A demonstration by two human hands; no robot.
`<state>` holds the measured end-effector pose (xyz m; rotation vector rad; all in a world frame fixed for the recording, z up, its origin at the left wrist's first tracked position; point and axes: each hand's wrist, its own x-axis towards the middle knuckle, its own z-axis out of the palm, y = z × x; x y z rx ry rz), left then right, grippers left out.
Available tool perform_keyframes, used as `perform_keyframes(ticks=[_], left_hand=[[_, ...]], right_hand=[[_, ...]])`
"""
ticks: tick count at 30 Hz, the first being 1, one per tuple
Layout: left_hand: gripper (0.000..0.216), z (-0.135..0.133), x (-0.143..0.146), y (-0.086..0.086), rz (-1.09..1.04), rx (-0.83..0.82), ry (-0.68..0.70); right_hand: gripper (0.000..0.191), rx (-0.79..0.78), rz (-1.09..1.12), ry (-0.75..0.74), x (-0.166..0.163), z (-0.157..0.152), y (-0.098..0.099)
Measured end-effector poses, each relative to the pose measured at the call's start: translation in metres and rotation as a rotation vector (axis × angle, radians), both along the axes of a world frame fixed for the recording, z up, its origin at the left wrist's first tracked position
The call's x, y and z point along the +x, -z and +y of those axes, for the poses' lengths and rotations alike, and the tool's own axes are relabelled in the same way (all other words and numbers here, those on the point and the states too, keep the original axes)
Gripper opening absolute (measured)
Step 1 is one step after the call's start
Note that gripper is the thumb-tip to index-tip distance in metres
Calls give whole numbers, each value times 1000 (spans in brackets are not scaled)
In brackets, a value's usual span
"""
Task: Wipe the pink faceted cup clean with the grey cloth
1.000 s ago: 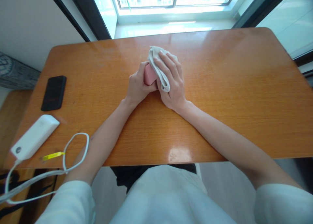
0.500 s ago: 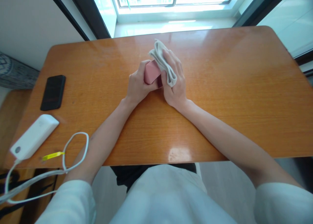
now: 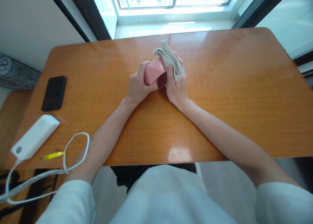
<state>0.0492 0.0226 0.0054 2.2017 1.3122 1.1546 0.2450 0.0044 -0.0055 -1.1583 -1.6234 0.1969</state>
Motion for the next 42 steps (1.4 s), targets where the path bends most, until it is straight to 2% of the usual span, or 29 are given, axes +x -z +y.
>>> perform_keyframes(ticks=[4, 8, 10, 13, 20, 25, 28, 32, 34, 38, 42], left_hand=[[74, 0, -3, 0, -32, -30, 20], [73, -2, -3, -2, -29, -46, 19], [69, -3, -1, -3, -3, -41, -8], [61, -5, 2, -7, 11, -11, -37], [60, -4, -1, -7, 35, -120, -13], [62, -5, 2, -7, 51, -29, -60], [60, -6, 1, -7, 48, -36, -56], [58, -5, -1, -7, 25, -85, -18], [58, -5, -1, -6, 26, -73, -24], [57, -5, 1, -4, 20, 26, -55], [63, -3, 0, -1, 23, 7, -42]], right_hand=[[70, 65, -173, -105, -3, -12, -11], [64, 197, -330, -167, -3, -16, -17], [62, 196, -295, -125, 0, -11, -14], [63, 108, -177, -45, 2, -5, -10], [65, 139, -323, -179, -3, -16, -15], [66, 35, -142, -46, 1, -7, -10], [65, 78, -157, -44, 1, -6, -9], [64, 235, -340, -158, -3, -14, -13], [62, 217, -312, -149, -4, -14, -13], [58, 170, -124, -75, -2, -10, -10], [60, 165, -237, -146, -4, -13, -11]])
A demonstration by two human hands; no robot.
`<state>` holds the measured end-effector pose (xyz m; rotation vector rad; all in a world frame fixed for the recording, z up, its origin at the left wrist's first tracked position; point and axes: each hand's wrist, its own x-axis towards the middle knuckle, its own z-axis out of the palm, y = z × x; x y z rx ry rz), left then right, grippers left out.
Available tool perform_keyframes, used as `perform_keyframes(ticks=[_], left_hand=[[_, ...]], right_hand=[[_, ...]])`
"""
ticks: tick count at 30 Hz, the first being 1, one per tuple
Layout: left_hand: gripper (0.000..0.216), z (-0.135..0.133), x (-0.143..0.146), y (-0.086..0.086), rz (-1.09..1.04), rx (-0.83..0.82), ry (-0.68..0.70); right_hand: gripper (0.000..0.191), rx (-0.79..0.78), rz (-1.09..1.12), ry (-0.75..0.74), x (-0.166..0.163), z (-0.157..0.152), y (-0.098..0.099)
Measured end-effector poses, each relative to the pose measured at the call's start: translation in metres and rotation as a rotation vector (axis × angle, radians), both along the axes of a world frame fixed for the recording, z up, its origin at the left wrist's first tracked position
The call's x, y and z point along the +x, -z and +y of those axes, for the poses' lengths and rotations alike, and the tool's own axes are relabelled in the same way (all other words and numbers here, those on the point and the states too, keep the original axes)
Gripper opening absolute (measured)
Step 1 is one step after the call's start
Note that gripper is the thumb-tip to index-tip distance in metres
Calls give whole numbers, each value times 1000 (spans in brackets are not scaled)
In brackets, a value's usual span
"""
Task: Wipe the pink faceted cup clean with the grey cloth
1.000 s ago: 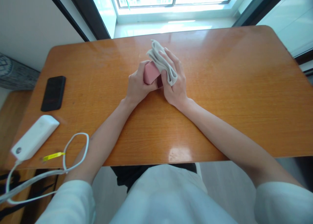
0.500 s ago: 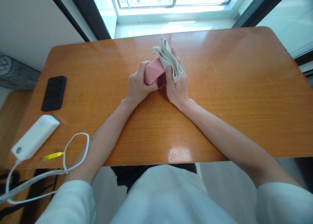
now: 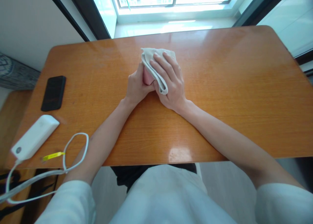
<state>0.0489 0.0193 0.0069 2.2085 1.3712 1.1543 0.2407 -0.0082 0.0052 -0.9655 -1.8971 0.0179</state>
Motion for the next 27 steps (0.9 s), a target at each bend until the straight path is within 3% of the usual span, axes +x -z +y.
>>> perform_keyframes(ticks=[7, 13, 18, 24, 27], left_hand=[[61, 1, 2, 0, 1, 27, -17], [55, 1, -1, -1, -26, -35, 20], [54, -2, 2, -5, -12, -3, -9], [55, 0, 2, -3, -34, -45, 15], [57, 0, 2, -4, -24, -17, 4]], right_hand=[[62, -61, 154, 100, 4, 6, 2], [61, -74, -39, -6, -1, -5, -4], [70, -118, 101, 122, 1, 0, -5], [66, -67, -18, 18, -1, -4, -3], [65, -86, 73, 102, 3, 3, 3]])
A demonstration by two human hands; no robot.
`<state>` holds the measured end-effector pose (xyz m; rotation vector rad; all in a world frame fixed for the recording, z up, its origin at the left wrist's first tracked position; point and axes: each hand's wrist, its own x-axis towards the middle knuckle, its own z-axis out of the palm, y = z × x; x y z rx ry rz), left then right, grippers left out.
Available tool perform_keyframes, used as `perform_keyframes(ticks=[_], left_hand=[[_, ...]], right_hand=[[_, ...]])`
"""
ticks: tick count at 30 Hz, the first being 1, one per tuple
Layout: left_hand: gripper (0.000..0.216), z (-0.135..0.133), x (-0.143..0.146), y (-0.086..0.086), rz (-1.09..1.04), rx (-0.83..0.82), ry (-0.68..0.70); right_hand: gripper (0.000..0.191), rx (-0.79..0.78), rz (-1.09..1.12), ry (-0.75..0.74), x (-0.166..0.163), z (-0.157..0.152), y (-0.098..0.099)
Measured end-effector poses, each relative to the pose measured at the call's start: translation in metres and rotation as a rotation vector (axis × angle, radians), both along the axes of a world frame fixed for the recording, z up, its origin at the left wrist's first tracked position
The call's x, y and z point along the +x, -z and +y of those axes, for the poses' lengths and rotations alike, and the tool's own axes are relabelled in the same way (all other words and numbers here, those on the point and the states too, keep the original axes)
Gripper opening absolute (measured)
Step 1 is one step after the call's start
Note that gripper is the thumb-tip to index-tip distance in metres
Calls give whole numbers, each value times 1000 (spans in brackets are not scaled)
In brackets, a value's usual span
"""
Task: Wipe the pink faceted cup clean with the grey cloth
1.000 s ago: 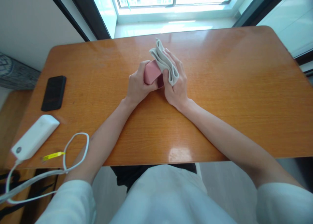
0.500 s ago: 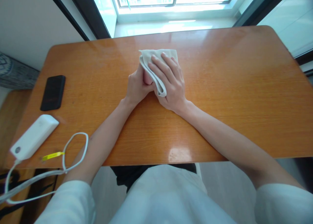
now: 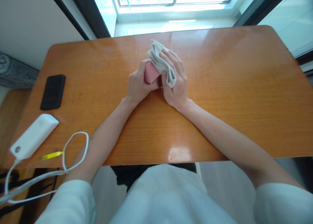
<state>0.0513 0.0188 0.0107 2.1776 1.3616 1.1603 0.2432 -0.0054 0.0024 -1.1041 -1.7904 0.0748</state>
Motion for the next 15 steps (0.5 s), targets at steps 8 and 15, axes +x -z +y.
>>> perform_keyframes(ticks=[8, 15], left_hand=[[66, -4, 0, -5, 28, -74, 0], [58, -2, 0, -4, -3, 12, -7]], right_hand=[[66, 17, -40, -63, -2, -2, 0], [66, -37, 102, 29, 2, 5, 4]])
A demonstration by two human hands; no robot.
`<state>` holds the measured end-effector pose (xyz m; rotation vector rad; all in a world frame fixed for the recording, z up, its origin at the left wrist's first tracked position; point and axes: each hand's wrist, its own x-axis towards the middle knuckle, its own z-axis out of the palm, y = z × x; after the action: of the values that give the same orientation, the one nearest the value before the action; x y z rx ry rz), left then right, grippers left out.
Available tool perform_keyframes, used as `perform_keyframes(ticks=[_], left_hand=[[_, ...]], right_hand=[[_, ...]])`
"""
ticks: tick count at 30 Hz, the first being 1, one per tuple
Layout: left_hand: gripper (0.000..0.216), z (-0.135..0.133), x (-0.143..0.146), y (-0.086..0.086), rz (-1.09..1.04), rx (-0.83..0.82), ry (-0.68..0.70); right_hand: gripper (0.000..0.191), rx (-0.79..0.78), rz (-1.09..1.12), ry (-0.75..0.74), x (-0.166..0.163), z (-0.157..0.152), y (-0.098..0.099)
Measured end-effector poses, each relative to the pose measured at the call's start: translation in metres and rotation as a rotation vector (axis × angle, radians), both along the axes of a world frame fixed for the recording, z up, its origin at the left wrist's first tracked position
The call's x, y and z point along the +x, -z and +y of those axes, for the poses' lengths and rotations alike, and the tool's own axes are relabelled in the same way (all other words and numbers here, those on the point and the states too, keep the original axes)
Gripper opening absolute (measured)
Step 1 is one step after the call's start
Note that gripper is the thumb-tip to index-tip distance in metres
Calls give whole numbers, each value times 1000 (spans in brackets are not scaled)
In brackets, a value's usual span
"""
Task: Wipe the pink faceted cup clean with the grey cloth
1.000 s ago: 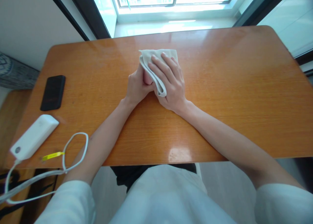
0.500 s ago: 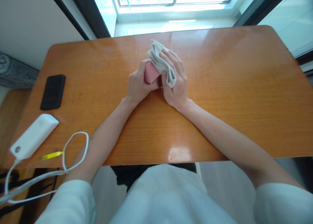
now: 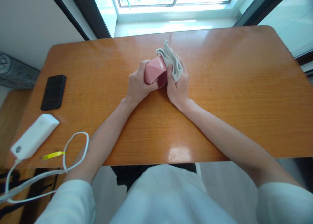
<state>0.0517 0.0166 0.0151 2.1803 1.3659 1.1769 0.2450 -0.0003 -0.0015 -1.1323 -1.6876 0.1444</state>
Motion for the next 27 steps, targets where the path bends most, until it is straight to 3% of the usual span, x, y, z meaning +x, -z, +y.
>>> perform_keyframes(ticks=[4, 10, 15, 21, 27], left_hand=[[61, 1, -1, 1, 12, -29, 13], [57, 0, 0, 1, 11, 14, -1], [62, 0, -1, 1, 31, -59, 6], [59, 0, -1, 3, 28, -17, -14], [66, 1, -1, 1, 25, -66, 13]], right_hand=[[64, 31, -145, -104, -4, -8, -5], [67, 6, -18, 31, -1, -1, -1], [68, 33, -162, -108, -3, -6, -3], [67, -1, -20, 10, -1, 0, 1], [63, 47, -124, -115, -3, -6, -1]])
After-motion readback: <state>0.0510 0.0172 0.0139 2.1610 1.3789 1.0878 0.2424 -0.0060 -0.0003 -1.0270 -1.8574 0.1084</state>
